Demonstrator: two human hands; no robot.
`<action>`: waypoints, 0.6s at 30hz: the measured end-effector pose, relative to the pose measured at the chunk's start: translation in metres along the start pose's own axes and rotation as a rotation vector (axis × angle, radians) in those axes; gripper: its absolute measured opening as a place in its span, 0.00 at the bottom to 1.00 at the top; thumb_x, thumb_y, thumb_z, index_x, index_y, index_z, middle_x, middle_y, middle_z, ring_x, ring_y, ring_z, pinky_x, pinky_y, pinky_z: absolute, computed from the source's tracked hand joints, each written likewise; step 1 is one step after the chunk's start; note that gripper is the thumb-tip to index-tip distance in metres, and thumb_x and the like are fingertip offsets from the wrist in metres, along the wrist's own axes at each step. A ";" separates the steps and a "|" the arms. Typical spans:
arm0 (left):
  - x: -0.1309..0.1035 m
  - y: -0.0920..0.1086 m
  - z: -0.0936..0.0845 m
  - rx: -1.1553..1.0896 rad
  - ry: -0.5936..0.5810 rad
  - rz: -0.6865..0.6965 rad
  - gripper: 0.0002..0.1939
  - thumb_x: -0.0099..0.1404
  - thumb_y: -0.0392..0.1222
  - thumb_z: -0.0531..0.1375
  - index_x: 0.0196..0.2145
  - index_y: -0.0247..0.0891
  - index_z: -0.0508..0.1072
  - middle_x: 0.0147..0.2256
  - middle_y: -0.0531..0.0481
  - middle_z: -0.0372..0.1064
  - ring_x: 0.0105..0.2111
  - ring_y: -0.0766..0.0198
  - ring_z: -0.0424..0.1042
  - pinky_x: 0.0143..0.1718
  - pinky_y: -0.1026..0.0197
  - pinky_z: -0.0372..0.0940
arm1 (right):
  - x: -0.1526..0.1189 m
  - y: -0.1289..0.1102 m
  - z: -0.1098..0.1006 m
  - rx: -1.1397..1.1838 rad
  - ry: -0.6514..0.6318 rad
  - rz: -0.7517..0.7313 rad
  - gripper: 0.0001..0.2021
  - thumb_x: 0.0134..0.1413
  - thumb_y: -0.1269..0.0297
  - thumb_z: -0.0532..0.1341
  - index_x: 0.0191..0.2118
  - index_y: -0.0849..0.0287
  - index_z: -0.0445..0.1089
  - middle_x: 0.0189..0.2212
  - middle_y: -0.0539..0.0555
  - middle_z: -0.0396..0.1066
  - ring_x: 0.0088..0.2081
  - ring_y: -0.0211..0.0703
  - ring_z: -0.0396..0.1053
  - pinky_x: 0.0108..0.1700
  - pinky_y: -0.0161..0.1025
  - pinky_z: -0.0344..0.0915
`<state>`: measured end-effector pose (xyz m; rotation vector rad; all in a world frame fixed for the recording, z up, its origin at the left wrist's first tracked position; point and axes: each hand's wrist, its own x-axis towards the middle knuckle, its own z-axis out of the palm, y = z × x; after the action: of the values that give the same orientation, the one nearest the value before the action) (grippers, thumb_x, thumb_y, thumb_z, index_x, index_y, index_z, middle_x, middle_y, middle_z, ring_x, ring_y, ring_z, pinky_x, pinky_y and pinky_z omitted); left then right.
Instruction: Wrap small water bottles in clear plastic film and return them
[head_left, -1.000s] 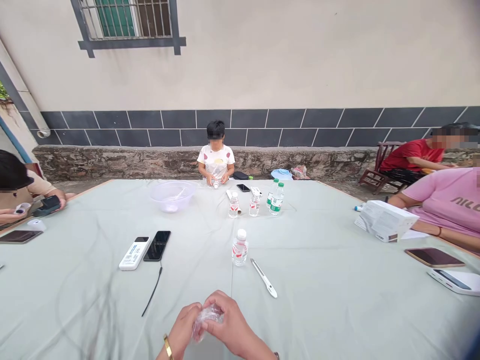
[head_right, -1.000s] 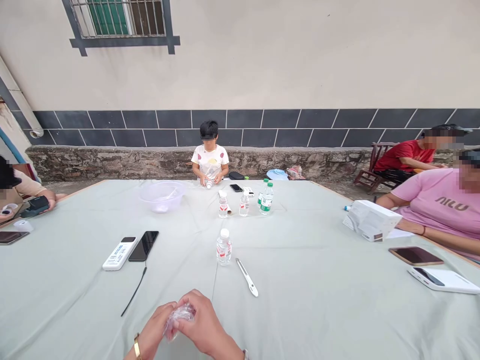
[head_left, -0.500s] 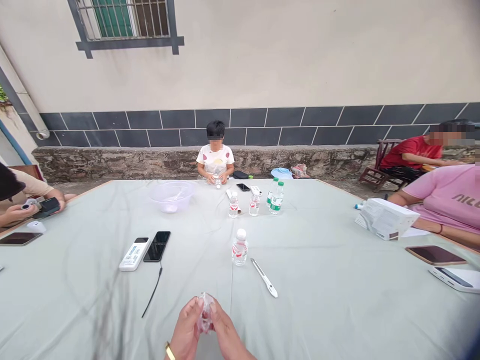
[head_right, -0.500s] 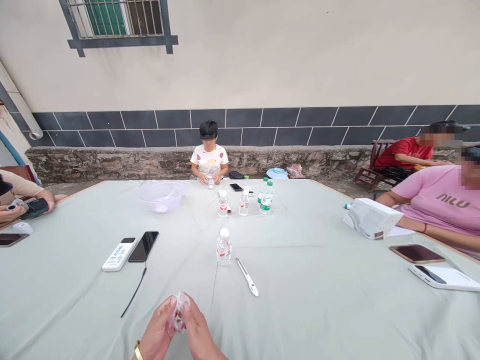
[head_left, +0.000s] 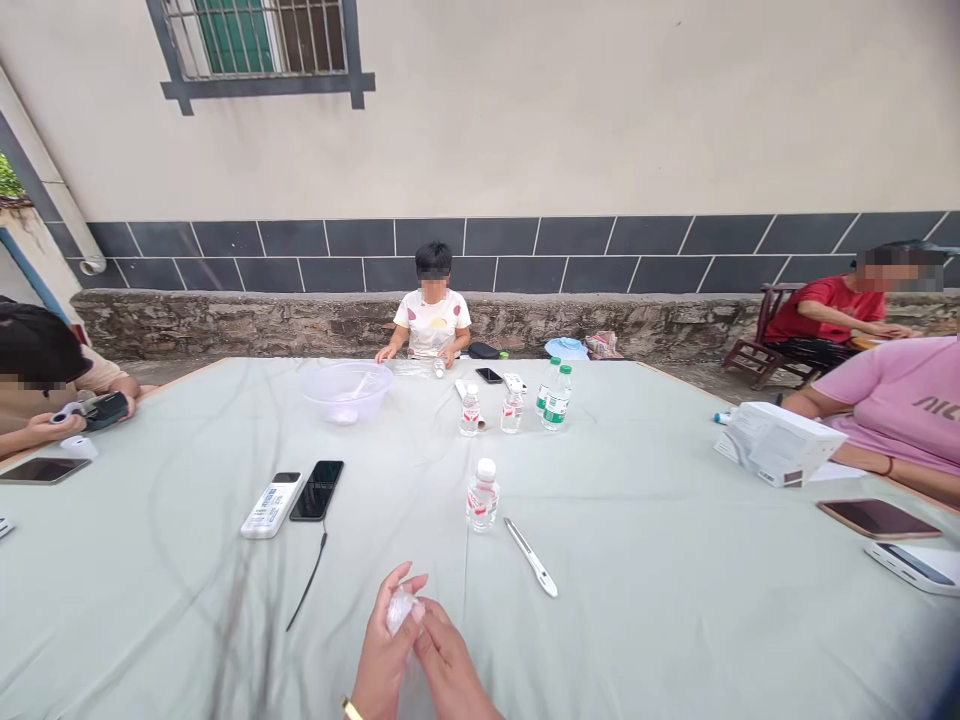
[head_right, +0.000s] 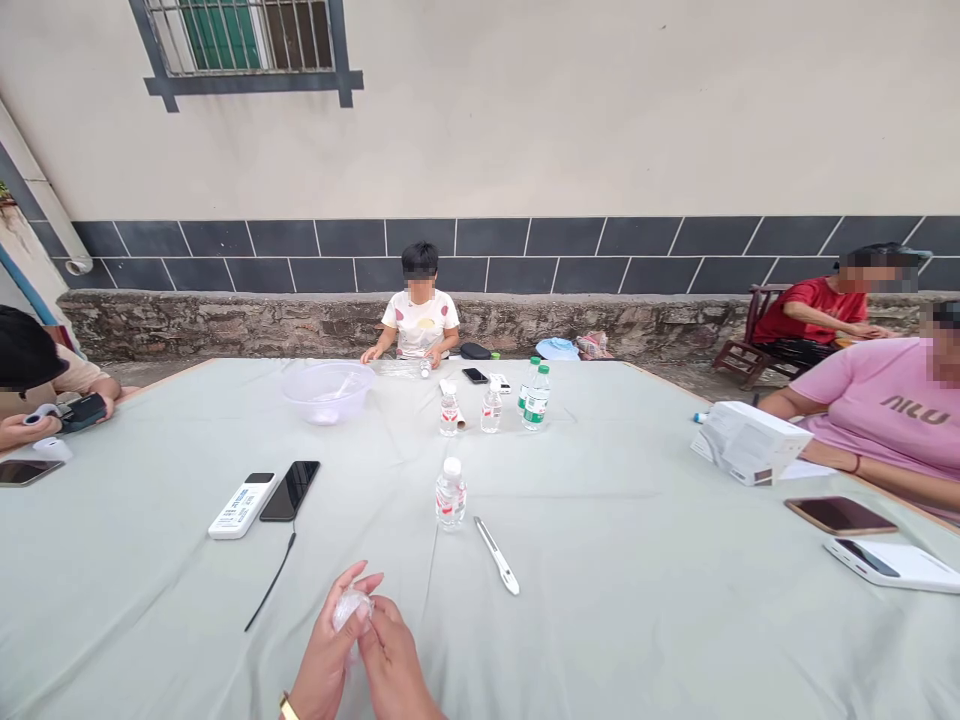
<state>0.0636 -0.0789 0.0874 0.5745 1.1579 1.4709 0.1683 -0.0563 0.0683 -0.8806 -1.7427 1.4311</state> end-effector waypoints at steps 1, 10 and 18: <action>0.000 0.000 0.001 0.013 0.004 0.014 0.38 0.43 0.55 0.71 0.50 0.39 0.68 0.48 0.39 0.72 0.48 0.51 0.71 0.47 0.58 0.66 | 0.001 0.001 -0.001 0.001 0.004 0.002 0.26 0.62 0.43 0.45 0.51 0.52 0.70 0.44 0.58 0.68 0.43 0.47 0.68 0.44 0.43 0.67; 0.003 0.004 0.002 -0.034 0.117 -0.001 0.30 0.42 0.54 0.72 0.39 0.36 0.69 0.32 0.42 0.77 0.35 0.54 0.76 0.39 0.56 0.69 | 0.000 0.001 -0.001 0.019 0.002 -0.015 0.24 0.61 0.43 0.49 0.49 0.53 0.70 0.46 0.59 0.68 0.48 0.47 0.67 0.51 0.44 0.64; 0.011 0.001 -0.009 -0.139 0.149 0.096 0.23 0.46 0.54 0.70 0.29 0.39 0.65 0.18 0.58 0.64 0.22 0.69 0.66 0.31 0.64 0.65 | -0.005 0.002 -0.005 -0.015 0.025 0.046 0.24 0.58 0.40 0.50 0.38 0.54 0.72 0.41 0.56 0.70 0.43 0.46 0.68 0.47 0.43 0.66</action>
<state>0.0522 -0.0714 0.0821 0.4356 1.1447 1.6849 0.1750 -0.0578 0.0665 -0.9484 -1.7269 1.4331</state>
